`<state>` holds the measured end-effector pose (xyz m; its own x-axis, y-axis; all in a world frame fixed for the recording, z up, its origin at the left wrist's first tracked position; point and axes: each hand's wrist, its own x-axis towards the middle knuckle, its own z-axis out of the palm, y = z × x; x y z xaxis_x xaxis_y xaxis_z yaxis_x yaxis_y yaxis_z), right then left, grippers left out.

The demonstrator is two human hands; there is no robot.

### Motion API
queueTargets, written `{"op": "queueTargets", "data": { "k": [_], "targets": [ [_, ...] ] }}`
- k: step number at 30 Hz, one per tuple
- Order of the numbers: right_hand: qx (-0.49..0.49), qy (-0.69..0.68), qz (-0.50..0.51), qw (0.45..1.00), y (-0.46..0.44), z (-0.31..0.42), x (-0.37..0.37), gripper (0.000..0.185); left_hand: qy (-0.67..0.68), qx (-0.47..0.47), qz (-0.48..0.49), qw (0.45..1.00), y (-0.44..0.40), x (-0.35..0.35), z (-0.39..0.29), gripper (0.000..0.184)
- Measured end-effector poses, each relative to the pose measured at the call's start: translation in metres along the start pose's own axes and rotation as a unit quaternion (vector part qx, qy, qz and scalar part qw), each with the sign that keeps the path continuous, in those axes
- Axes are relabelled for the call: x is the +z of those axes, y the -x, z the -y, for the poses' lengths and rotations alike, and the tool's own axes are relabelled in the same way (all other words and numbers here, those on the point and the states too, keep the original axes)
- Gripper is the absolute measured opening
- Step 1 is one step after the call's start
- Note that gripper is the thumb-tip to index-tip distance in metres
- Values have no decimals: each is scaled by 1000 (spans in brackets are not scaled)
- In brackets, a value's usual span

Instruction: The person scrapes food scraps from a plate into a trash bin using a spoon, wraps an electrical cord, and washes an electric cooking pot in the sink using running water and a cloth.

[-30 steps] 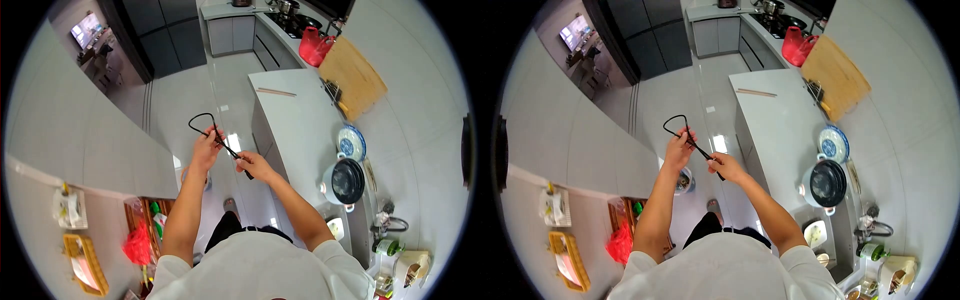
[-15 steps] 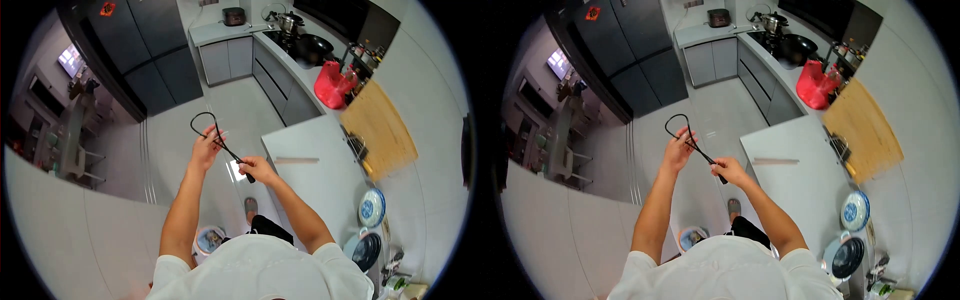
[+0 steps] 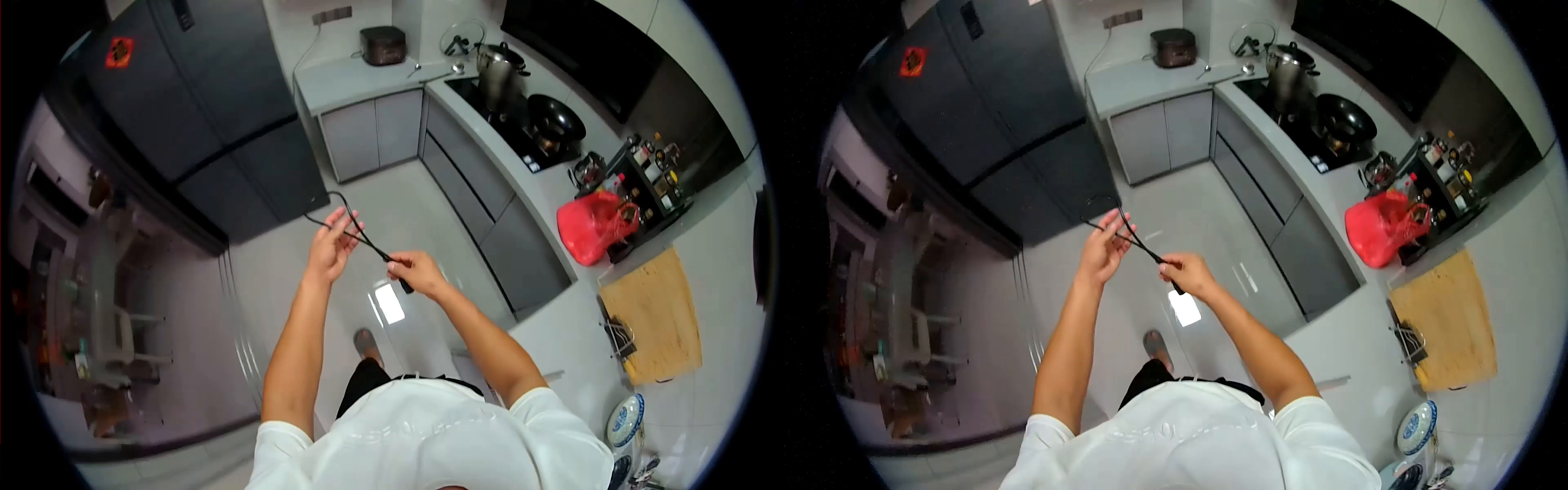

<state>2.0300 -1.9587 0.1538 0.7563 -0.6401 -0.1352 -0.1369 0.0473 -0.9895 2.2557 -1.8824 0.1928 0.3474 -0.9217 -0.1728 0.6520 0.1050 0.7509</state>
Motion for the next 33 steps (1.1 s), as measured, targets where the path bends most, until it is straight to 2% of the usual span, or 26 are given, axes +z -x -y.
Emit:
{"op": "queueTargets", "data": {
  "k": [3,12,16,23,29,30,33],
  "targets": [
    [44,-15,-31,998,-75,15,0,24,-23,-43,-10,999,-79,-15,-33,47],
    [44,-64,-91,993,-307,44,-47,25,-34,-78,47,995,-325,-30,-103,49],
    [20,-81,-98,992,-425,33,-83,25,-25,-80,25,996,-442,-48,-114,48],
    [37,20,-118,992,-616,36,-152,26,12,-85,-30,996,-632,-59,-152,44],
    [68,137,-153,976,-766,73,-210,27,26,-92,-48,994,-785,-83,-183,44],
    [26,133,-177,975,-789,69,-214,26,35,-93,-43,994,-809,-87,-186,44],
    [59,178,-183,965,-853,71,-239,25,-11,-97,-60,993,-879,-88,-195,40]
  ]
}}
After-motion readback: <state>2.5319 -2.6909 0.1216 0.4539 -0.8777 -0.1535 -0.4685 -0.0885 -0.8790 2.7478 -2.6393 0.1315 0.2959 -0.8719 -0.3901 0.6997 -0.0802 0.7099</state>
